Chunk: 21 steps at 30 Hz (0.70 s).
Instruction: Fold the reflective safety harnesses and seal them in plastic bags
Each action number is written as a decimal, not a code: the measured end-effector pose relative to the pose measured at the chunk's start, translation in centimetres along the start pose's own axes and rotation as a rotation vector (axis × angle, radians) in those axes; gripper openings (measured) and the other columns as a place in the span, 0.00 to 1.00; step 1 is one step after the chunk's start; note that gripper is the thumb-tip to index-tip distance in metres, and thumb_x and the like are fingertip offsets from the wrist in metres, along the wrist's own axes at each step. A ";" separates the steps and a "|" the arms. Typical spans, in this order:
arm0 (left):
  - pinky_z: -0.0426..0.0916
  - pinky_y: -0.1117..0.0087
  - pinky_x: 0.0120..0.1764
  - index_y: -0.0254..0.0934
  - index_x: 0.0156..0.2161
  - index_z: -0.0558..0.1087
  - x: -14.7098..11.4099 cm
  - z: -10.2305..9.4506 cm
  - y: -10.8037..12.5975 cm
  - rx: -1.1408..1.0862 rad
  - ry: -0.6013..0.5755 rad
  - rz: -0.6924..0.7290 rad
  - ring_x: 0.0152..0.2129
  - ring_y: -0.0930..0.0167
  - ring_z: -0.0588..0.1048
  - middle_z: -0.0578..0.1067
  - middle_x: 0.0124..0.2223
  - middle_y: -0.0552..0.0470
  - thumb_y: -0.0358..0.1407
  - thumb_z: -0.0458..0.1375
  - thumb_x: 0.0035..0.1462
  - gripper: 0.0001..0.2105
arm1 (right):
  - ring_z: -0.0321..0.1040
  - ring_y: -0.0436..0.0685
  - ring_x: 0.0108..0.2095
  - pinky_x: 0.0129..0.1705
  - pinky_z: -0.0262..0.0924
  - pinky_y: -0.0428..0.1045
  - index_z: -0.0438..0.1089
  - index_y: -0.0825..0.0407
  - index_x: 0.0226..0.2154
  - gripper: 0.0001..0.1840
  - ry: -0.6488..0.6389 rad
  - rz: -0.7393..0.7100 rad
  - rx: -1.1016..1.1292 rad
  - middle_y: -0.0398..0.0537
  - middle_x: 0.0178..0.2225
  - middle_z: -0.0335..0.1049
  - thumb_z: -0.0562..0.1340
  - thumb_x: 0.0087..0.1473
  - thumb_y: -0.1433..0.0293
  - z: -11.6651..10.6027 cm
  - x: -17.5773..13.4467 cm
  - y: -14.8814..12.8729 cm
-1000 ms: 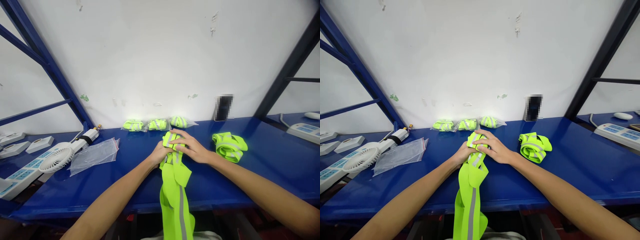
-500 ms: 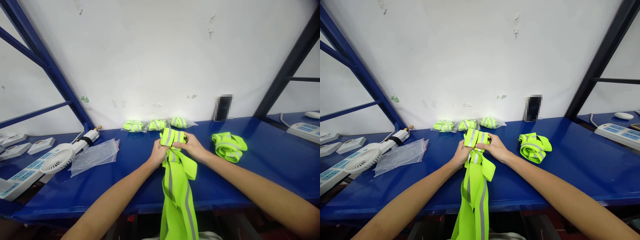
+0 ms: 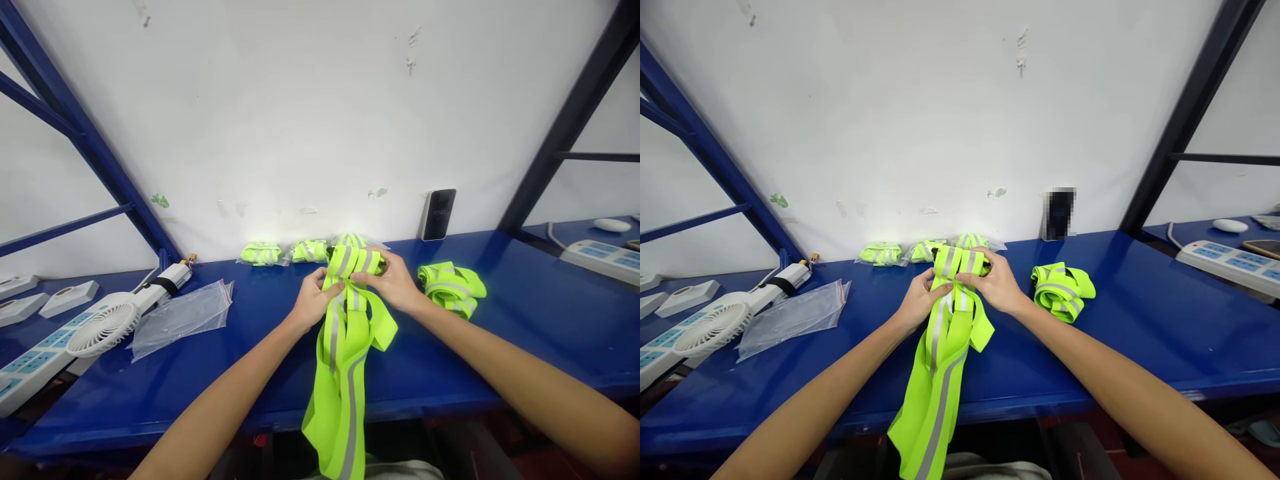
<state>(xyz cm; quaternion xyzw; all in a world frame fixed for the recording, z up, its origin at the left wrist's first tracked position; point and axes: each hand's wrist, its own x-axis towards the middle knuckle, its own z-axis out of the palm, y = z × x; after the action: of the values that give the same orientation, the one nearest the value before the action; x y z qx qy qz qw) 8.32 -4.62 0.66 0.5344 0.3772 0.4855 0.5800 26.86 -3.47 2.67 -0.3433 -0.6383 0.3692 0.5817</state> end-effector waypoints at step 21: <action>0.73 0.64 0.44 0.35 0.56 0.70 0.2 -1.8 1.8 -0.275 -0.234 -0.103 0.40 0.60 0.79 0.79 0.49 0.42 0.31 0.67 0.44 0.31 | 0.72 0.57 0.35 0.39 0.69 0.52 0.73 0.50 0.41 0.27 -0.004 -0.018 0.099 0.44 0.35 0.76 0.76 0.36 0.63 -1.7 1.0 -1.0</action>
<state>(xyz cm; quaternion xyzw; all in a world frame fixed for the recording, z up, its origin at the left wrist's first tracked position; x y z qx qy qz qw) 6.38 -4.09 2.16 0.4831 0.2642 0.4365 0.7116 28.48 -2.94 4.12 -0.3077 -0.6235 0.3958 0.5999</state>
